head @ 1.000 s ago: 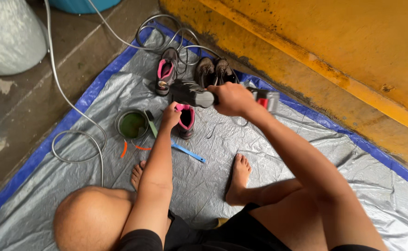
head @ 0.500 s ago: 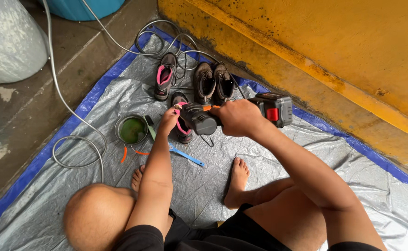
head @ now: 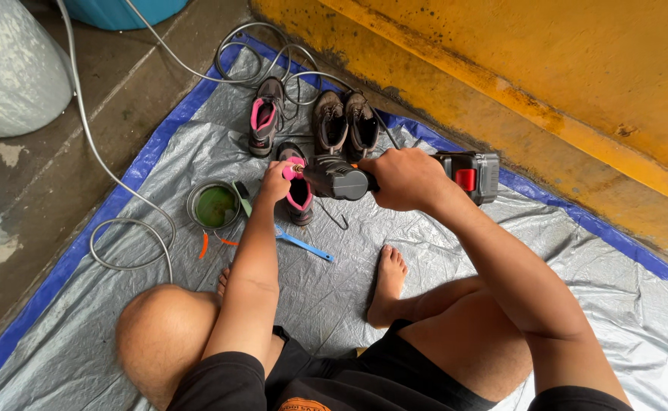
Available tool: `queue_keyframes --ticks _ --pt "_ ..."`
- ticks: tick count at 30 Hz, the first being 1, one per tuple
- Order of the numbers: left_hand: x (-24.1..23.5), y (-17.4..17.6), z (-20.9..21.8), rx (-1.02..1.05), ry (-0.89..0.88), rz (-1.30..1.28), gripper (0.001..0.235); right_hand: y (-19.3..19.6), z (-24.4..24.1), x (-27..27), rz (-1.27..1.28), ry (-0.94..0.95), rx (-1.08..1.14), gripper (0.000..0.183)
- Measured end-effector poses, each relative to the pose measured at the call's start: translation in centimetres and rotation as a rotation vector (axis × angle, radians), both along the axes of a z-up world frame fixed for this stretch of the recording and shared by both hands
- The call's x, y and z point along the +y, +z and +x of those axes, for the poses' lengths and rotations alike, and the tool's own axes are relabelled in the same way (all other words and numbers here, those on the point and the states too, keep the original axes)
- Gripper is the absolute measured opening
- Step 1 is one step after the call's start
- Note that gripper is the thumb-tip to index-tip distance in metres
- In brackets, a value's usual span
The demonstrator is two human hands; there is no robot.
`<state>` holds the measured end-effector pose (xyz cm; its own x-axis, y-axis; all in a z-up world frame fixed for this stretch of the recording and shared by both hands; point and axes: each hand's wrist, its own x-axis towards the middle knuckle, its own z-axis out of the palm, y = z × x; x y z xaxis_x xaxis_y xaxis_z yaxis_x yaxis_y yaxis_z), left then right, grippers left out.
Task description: The person sits on a tarp and uses a cordless drill with a brush attachment to scrub the exterior of a hiking shoe. They rotate the shoe to clean different areas, including the toe, sides, and sole, while holding the shoe steady with their other hand.
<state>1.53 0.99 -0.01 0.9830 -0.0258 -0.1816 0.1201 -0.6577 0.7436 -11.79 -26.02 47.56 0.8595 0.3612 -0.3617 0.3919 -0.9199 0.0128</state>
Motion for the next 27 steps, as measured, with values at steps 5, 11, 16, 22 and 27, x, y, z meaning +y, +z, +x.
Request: queue_keyframes --ticks 5,11,16,22,27 --pt "-0.8 2.7 -0.8 -0.02 -0.009 -0.058 0.052 0.1 -0.1 -0.8 0.014 0.0 -0.008 0.037" --pt "-0.6 2.8 -0.5 0.098 0.013 -0.069 0.053 1.7 -0.7 -0.7 0.053 -0.012 0.01 0.035" --pt "-0.5 3.5 -1.0 0.119 0.019 -0.105 0.055 2.0 -0.9 -0.5 0.007 0.038 -0.03 0.037" --pt "-0.6 5.0 -2.1 0.119 0.04 -0.126 0.061 2.5 -0.8 -0.5 0.052 0.003 0.002 0.033" --pt "-0.4 7.6 -3.4 0.142 0.024 -0.138 0.065 1.9 -0.4 -0.7 0.013 0.035 -0.01 0.034"
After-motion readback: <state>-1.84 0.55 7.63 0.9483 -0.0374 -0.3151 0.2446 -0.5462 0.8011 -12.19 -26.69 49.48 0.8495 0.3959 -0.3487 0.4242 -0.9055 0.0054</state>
